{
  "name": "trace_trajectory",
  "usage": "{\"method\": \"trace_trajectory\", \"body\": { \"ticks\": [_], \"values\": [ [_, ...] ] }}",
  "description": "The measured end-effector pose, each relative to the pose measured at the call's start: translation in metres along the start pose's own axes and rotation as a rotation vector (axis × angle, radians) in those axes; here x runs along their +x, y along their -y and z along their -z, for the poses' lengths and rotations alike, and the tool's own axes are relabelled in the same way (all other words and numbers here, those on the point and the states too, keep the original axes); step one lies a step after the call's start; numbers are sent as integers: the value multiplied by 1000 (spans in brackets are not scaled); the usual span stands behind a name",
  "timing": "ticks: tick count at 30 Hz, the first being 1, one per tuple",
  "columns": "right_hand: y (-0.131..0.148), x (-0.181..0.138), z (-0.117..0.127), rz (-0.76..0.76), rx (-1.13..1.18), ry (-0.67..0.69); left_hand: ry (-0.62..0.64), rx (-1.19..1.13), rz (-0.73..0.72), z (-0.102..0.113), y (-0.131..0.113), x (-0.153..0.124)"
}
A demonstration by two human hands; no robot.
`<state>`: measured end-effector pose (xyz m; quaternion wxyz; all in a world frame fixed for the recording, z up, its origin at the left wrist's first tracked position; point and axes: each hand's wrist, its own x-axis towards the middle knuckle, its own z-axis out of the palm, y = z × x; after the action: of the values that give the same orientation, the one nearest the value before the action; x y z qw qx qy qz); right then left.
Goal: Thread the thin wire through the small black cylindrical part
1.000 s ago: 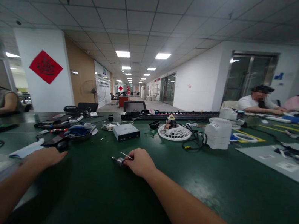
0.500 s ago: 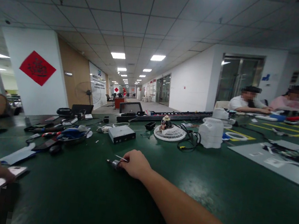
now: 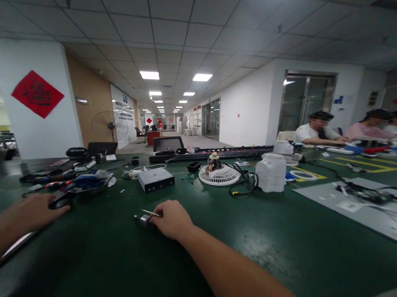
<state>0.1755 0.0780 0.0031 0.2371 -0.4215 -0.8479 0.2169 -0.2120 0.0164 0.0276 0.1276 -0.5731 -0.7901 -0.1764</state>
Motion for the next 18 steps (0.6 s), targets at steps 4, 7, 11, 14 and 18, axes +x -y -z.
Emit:
{"method": "trace_trajectory", "body": {
  "ticks": [4, 7, 11, 14, 18],
  "values": [
    [0, 2, -5, 49, 75, -42, 142, -272, -451, -8, -107, -34],
    [1, 2, -7, 99, 122, -102, 210, -463, -549, -13, -163, -62],
    [2, 1, -7, 141, 149, -135, 206, -592, -559, -18, -190, -83],
    [1, 0, -9, 149, 169, -128, 236, -608, -543, -24, -190, -85],
    [-1, 2, -10, 104, 350, 28, 256, -614, -542, -29, -187, -84]
  ]
}}
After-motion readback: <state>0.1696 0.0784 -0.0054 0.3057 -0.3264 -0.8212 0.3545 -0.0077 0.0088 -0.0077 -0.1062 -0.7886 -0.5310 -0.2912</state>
